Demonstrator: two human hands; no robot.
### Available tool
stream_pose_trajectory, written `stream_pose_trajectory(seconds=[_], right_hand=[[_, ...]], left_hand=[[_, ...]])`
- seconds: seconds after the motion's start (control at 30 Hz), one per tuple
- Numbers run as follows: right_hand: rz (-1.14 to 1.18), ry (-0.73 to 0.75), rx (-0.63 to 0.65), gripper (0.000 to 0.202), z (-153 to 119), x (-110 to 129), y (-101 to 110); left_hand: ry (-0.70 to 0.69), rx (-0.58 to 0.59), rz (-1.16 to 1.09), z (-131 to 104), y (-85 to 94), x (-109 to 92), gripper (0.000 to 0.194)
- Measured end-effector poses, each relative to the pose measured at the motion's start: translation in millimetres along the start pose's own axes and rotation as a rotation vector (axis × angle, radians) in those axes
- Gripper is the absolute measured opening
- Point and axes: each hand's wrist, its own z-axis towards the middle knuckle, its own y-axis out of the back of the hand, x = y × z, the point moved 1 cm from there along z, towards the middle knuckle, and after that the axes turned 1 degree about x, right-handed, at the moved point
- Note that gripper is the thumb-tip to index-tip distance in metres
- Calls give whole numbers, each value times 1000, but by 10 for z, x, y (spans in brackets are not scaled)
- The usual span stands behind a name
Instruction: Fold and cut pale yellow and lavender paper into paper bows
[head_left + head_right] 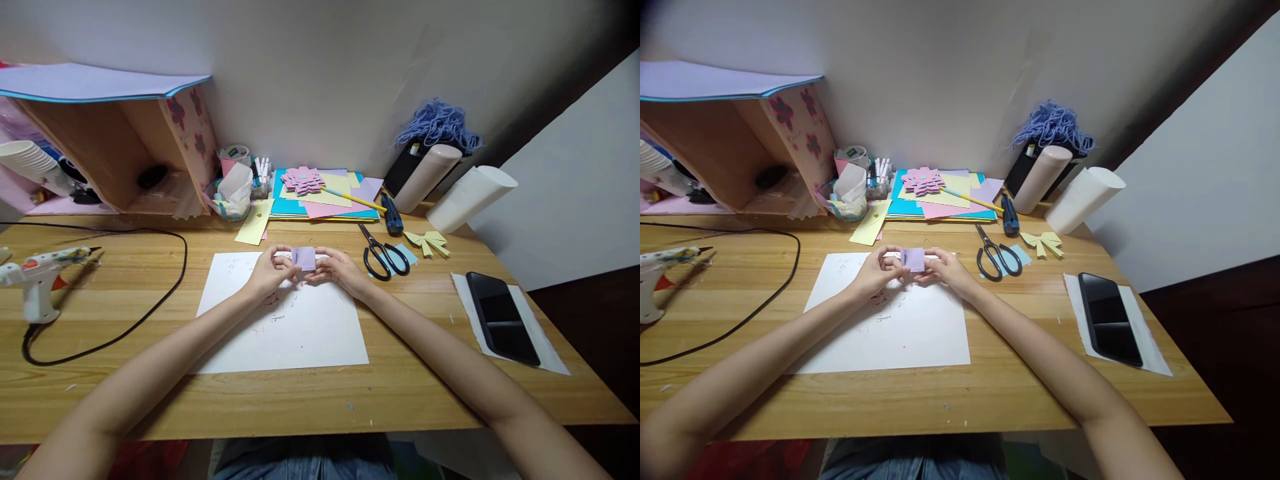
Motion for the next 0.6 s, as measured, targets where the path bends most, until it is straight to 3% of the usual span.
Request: stream_pose_trajectory(seconds=[0.3, 0.5, 0.6], right_hand=[[-180, 38, -11, 51, -33, 10, -50], [-69, 124, -64, 29, -30, -5, -29], [-8, 150, -93, 29, -22, 4, -8]], left_hand=[[-59, 104, -1, -19, -43, 62, 47], [-106, 174, 21, 31, 37, 55, 45], [-160, 185, 76, 55, 76, 45, 43]])
